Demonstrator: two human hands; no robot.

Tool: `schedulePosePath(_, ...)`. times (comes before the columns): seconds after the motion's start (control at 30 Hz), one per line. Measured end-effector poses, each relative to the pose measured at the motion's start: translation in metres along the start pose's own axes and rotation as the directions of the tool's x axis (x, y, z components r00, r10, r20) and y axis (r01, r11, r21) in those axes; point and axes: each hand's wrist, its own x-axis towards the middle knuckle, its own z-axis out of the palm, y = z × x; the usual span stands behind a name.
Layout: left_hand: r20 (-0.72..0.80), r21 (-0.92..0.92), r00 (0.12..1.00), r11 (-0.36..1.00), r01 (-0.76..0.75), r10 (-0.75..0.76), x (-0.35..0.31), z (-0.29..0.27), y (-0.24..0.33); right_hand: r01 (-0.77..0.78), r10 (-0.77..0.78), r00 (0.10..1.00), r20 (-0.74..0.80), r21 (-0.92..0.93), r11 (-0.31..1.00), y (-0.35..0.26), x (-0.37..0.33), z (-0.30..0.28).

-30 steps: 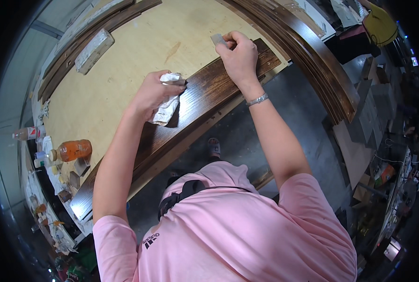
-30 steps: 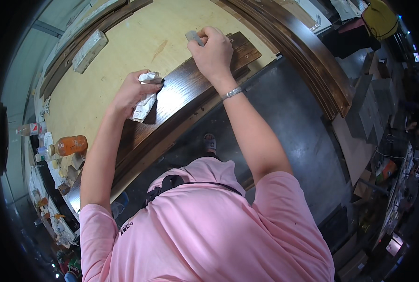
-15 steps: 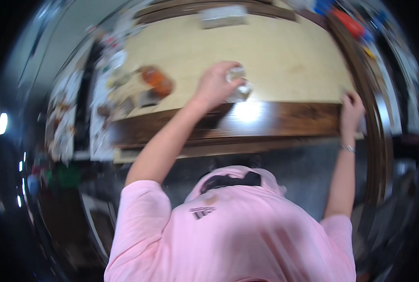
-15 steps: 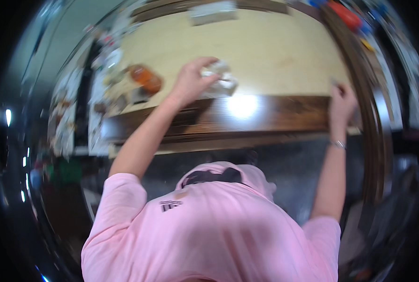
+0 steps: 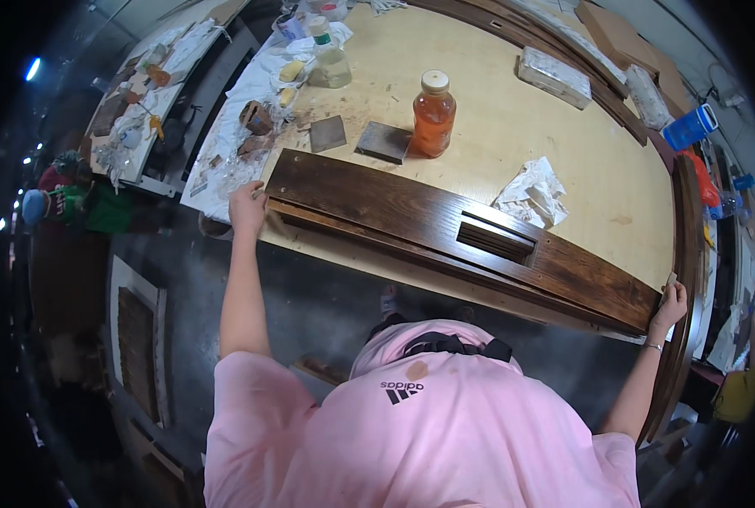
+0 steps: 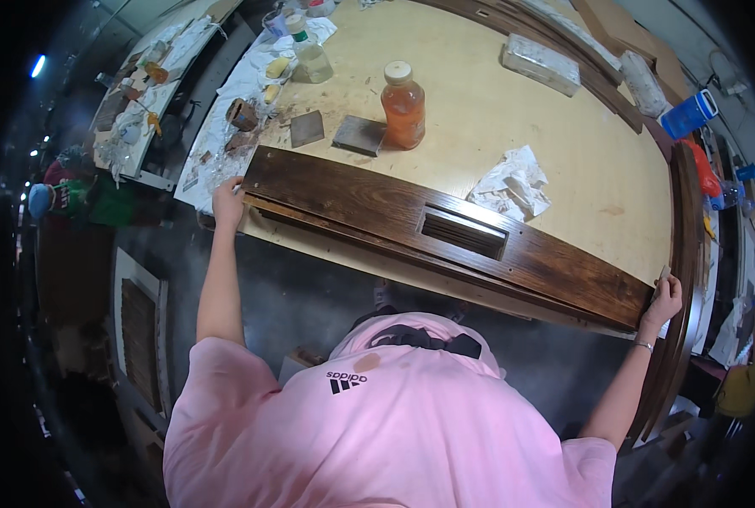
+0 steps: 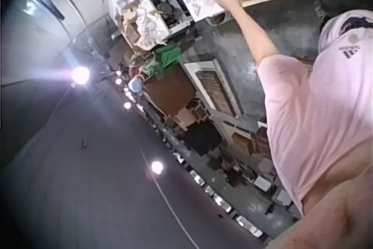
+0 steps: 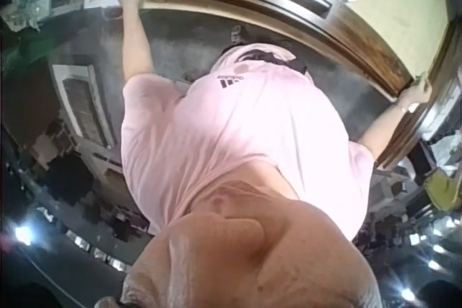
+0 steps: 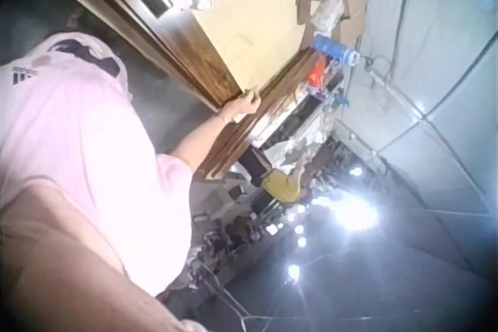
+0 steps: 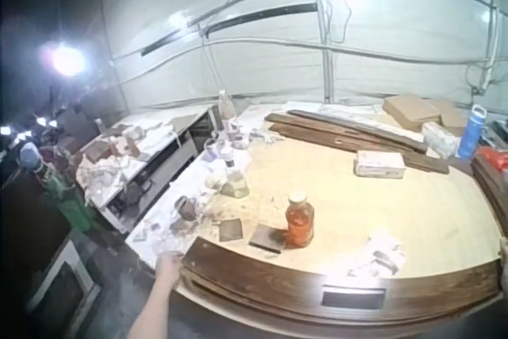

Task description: The person applies a liquid from a bottle to a cloth and then uses the cloth to polish and wipe down a dark-colored wooden furniture component, alternating between applying the liquid and scrubbing the surface.

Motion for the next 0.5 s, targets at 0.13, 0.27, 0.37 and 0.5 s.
schedulePosePath(0.13, 0.173, 0.037, 0.974, 0.989, 0.142, -0.147, 0.002, 0.016, 0.014, -0.007, 0.007, 1.000, -0.003, -0.090, 0.996, 0.004, 0.005, -0.008)
schedulePosePath(0.27, 0.209, -0.281, 0.942, 0.906, 0.316, -0.264, 0.003, 0.022, -0.034, 0.073, -0.061, 0.996, 0.071, -0.179, 0.981, 0.012, 0.012, -0.007)
schedulePosePath(0.37, 0.227, -0.021, 0.958, 0.982, 0.187, -0.177, 0.014, 0.032, -0.007, 0.115, -0.108, 0.993, 0.042, -0.211, 0.971, 0.035, 0.022, -0.026)
schedulePosePath(0.5, 0.080, 0.052, 0.987, 0.989, 0.139, -0.142, 0.007, 0.031, 0.000, 0.045, -0.027, 0.997, 0.076, -0.249, 0.967, 0.033, 0.024, -0.025)
